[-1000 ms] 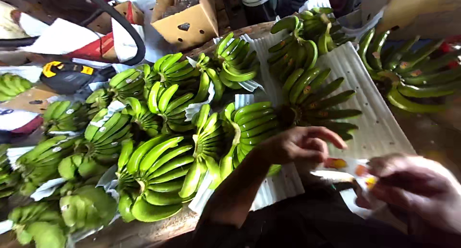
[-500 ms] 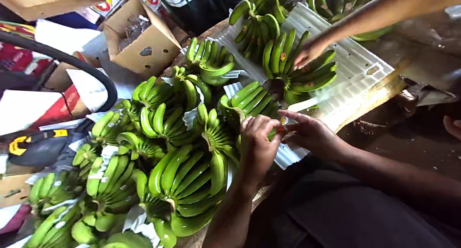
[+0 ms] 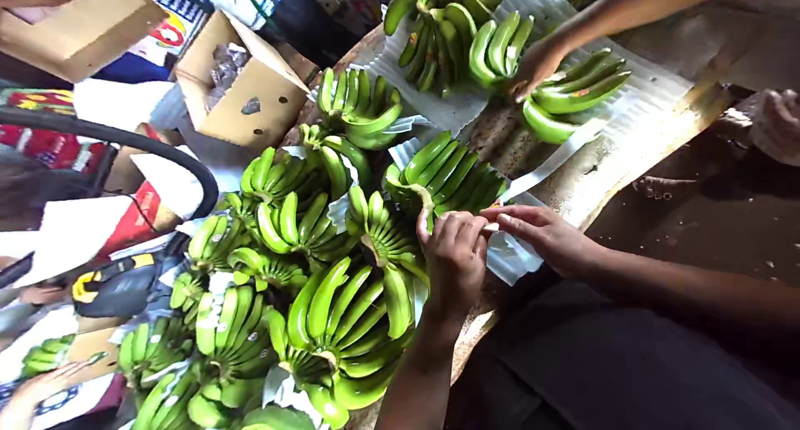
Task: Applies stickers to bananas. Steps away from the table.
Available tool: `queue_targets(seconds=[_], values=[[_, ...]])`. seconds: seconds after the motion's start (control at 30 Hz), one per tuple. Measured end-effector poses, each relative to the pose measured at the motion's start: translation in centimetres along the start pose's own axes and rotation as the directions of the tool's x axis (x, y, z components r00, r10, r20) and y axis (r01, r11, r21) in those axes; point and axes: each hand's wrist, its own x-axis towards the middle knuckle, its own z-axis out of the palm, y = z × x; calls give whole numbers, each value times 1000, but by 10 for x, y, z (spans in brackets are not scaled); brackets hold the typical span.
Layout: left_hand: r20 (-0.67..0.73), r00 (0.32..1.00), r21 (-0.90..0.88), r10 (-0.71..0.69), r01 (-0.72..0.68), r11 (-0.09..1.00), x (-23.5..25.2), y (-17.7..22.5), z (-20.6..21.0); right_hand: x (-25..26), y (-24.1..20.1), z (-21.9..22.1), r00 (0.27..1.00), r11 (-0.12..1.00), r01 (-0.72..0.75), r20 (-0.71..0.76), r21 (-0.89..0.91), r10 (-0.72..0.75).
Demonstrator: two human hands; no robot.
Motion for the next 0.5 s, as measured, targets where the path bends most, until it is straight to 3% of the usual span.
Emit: queue_targets(seconds=[0.17, 0.23, 0.3, 0.33, 0.4, 0.43, 0.5], values=[[-88, 978, 104, 192, -182, 978, 16, -2, 19, 13, 0, -16, 999, 987, -50, 26, 151, 46], [-76, 951, 51, 298, -295, 954, 22, -6, 23, 21, 3, -24, 992, 958, -123, 15, 260, 124], [-8, 948, -100, 317, -316, 943, 33, -10, 22, 34, 12, -37, 978, 914, -163, -60, 371, 199], [66, 965, -195, 254, -237, 952, 42, -14, 18, 40, 15, -45, 968, 895, -157, -114, 418, 223], [293, 956, -259, 1, 78, 963, 71, -34, 12, 48, 18, -61, 946, 875, -124, -211, 469, 247], [423, 894, -171, -150, 242, 955, 90, -51, 13, 50, 19, -67, 943, 871, -105, -230, 480, 240], [593, 719, 122, -363, 366, 923, 126, -91, 30, 50, 17, -75, 956, 882, -93, -205, 463, 208]])
